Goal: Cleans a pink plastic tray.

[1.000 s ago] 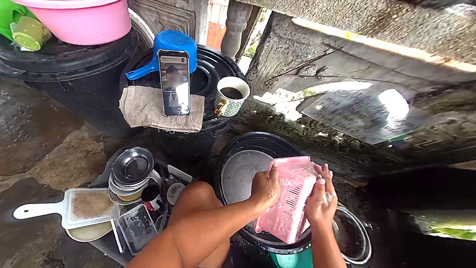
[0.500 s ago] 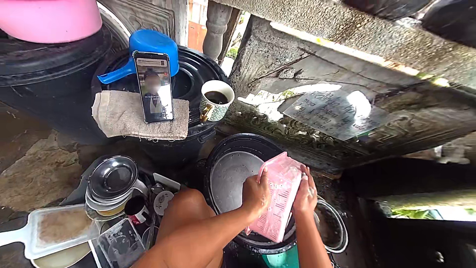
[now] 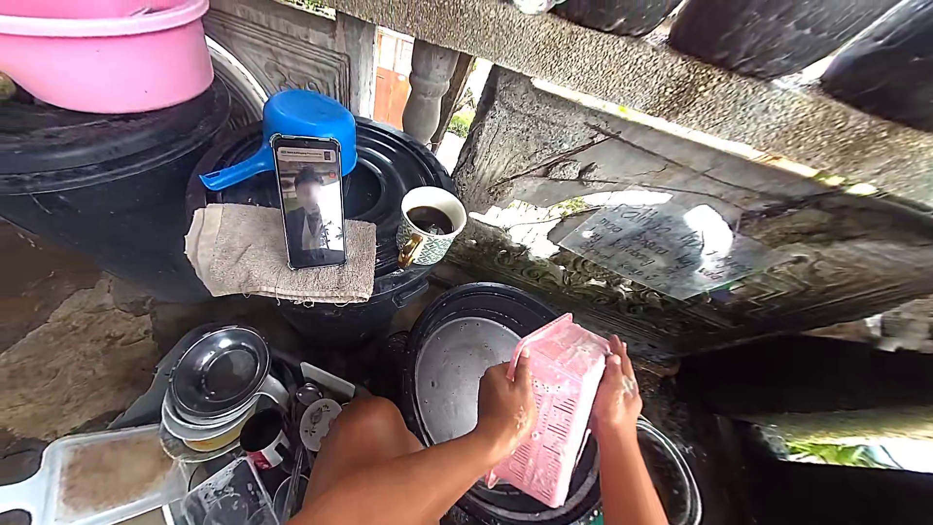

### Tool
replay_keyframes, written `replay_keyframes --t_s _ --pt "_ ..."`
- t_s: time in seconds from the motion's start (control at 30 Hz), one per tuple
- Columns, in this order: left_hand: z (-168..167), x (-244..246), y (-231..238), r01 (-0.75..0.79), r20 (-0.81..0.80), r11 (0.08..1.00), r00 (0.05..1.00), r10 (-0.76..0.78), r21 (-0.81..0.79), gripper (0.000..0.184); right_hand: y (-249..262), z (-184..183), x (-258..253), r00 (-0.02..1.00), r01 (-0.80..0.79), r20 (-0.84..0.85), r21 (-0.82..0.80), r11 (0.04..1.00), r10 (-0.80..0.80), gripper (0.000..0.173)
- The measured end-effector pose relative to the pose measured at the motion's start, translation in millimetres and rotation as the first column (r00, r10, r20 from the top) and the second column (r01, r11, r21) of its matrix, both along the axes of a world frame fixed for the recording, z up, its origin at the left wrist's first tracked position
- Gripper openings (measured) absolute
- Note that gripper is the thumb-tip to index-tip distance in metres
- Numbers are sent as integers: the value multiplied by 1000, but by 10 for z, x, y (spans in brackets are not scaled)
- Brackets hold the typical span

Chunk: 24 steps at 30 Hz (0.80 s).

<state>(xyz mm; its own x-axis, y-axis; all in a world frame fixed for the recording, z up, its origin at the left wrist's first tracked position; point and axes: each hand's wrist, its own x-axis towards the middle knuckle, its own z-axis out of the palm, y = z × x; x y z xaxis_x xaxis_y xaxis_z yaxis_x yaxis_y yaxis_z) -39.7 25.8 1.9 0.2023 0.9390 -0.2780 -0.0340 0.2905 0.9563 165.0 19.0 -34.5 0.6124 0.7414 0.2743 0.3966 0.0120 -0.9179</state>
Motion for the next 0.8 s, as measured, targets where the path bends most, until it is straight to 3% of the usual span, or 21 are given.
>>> replay_keyframes --t_s 0.07,0.1,0.27,0.37,0.47,0.57,0.63,0.7,0.8 --pt "-7 9 -6 -11 10 1000 1000 11 2 58 134 -35 171 985 133 -96 -98 986 -142 49" --pt "-12 10 25 -18 4 1000 1000 18 -1 58 128 -22 120 987 118 -95 -105 987 -128 49" --pt "-46 -33 269 -57 -77 998 995 56 -17 61 -227 82 -705 971 -227 100 99 969 217 55" --pt "-28 -27 250 0 -57 1000 998 -2 -30 61 -145 79 -502 943 -272 237 141 952 234 59" --pt "63 -23 164 52 4 999 999 -52 -5 61 108 -4 190 990 -3 138 7 1000 2 55" --pt "91 -27 155 50 32 999 998 -50 -7 62 257 -16 465 956 291 22 -196 936 -292 50" --pt "90 -45 240 17 15 998 1000 -16 -65 65 145 75 165 981 194 69 -194 962 -183 51" --pt "65 -66 331 -27 -22 994 999 25 -103 68 -123 121 -366 987 -60 147 -46 997 66 53" --pt "15 -124 453 -97 -48 988 995 92 -120 70 -562 99 -959 880 -358 347 35 933 324 57"
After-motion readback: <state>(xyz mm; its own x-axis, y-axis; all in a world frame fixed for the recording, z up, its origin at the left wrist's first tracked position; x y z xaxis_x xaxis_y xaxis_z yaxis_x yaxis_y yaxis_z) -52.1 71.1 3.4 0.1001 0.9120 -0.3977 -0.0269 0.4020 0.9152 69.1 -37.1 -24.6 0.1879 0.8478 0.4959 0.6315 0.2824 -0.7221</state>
